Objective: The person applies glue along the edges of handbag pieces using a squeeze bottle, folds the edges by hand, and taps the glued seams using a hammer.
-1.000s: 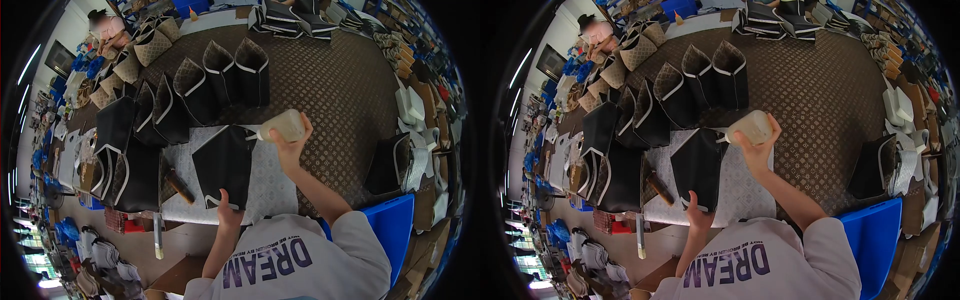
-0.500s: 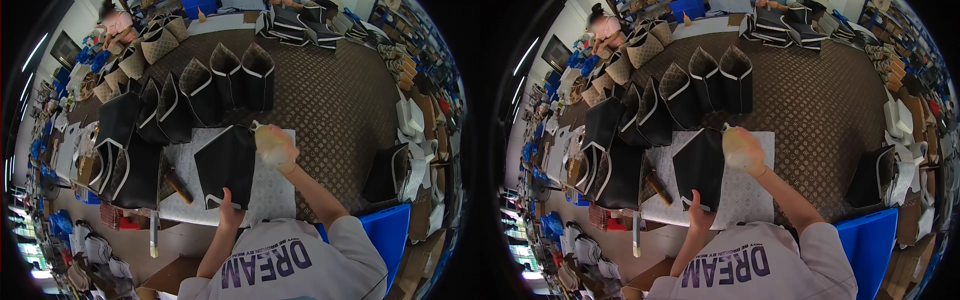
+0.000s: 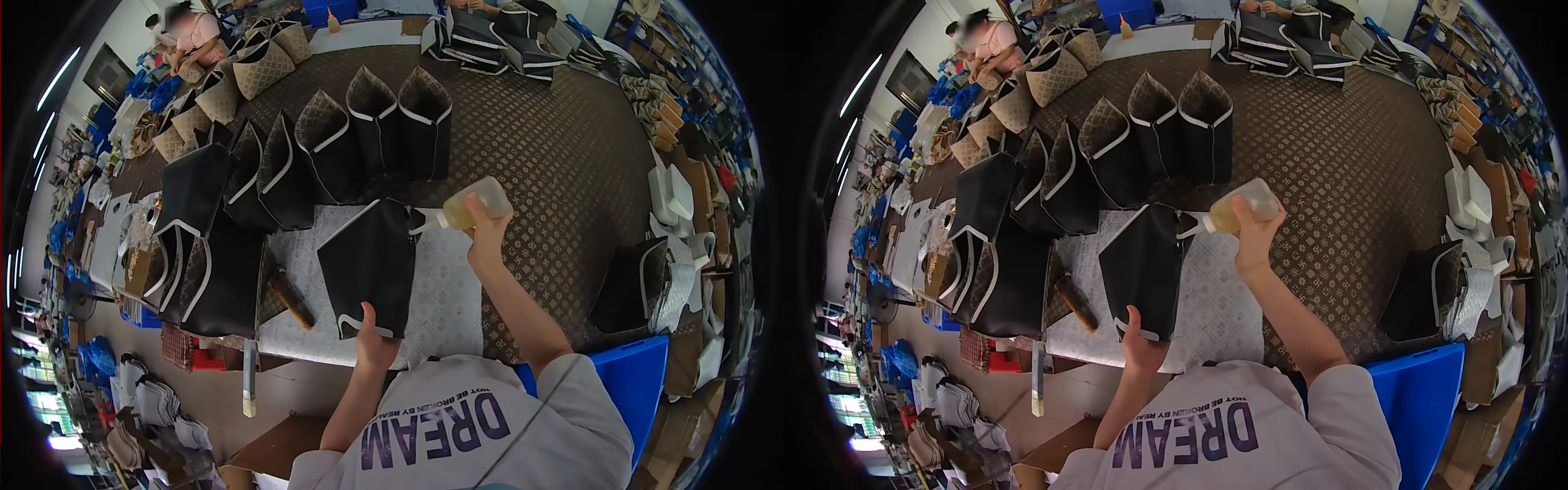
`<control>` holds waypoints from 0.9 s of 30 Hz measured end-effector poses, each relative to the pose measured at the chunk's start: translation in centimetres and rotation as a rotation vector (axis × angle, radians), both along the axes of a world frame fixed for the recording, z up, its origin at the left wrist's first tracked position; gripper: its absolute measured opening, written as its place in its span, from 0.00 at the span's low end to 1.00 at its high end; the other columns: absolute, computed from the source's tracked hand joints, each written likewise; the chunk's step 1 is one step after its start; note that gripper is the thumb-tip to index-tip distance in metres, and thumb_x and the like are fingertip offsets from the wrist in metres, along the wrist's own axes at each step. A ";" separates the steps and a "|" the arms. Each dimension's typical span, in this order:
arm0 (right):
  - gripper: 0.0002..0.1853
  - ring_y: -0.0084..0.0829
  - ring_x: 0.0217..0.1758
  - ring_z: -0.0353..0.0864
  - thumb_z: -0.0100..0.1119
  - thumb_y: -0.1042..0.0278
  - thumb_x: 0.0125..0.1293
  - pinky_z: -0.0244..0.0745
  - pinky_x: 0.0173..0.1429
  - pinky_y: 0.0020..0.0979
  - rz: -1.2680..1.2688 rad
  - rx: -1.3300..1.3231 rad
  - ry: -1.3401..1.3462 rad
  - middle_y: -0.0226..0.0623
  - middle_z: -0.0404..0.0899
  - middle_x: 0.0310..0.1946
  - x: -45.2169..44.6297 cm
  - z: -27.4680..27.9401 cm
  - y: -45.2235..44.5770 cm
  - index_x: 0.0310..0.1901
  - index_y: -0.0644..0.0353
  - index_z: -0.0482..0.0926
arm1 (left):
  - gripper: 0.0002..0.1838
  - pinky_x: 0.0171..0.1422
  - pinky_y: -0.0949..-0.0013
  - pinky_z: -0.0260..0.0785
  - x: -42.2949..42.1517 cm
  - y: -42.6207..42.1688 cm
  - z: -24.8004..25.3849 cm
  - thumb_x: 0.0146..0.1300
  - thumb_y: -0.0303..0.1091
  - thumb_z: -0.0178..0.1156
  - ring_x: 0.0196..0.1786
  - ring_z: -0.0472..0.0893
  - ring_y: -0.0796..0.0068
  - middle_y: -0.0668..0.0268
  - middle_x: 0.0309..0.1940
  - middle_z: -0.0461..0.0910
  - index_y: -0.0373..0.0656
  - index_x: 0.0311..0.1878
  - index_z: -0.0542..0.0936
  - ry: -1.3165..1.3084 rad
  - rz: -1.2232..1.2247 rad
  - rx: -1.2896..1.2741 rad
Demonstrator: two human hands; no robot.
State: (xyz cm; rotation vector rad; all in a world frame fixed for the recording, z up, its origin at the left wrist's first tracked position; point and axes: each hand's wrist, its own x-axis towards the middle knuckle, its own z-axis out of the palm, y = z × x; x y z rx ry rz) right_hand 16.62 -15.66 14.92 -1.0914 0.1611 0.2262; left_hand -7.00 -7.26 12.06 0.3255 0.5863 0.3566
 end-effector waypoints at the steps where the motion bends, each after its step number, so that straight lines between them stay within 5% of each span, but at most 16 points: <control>1: 0.48 0.38 0.66 0.65 0.76 0.60 0.56 0.76 0.60 0.45 0.018 -0.013 0.006 0.43 0.58 0.64 -0.2 0.1 -0.2 0.68 0.53 0.48 | 0.37 0.74 0.59 0.59 0.1 -0.1 0.1 0.69 0.56 0.56 0.69 0.69 0.63 0.62 0.68 0.69 0.41 0.72 0.63 0.001 0.003 0.011; 12: 0.47 0.36 0.66 0.65 0.76 0.64 0.56 0.66 0.69 0.36 0.064 -0.063 -0.133 0.42 0.59 0.64 -3.5 0.8 -2.3 0.69 0.55 0.50 | 0.37 0.74 0.59 0.60 1.2 -0.2 -0.3 0.72 0.61 0.48 0.69 0.69 0.63 0.62 0.67 0.70 0.41 0.71 0.64 -0.043 -0.047 0.001; 27: 0.46 0.33 0.63 0.67 0.77 0.65 0.56 0.70 0.65 0.36 0.177 -0.187 -0.351 0.42 0.61 0.60 -9.4 1.0 -5.0 0.67 0.57 0.52 | 0.37 0.76 0.61 0.56 3.0 -1.0 -0.2 0.74 0.62 0.42 0.71 0.67 0.65 0.64 0.70 0.67 0.41 0.72 0.63 -0.095 -0.077 0.123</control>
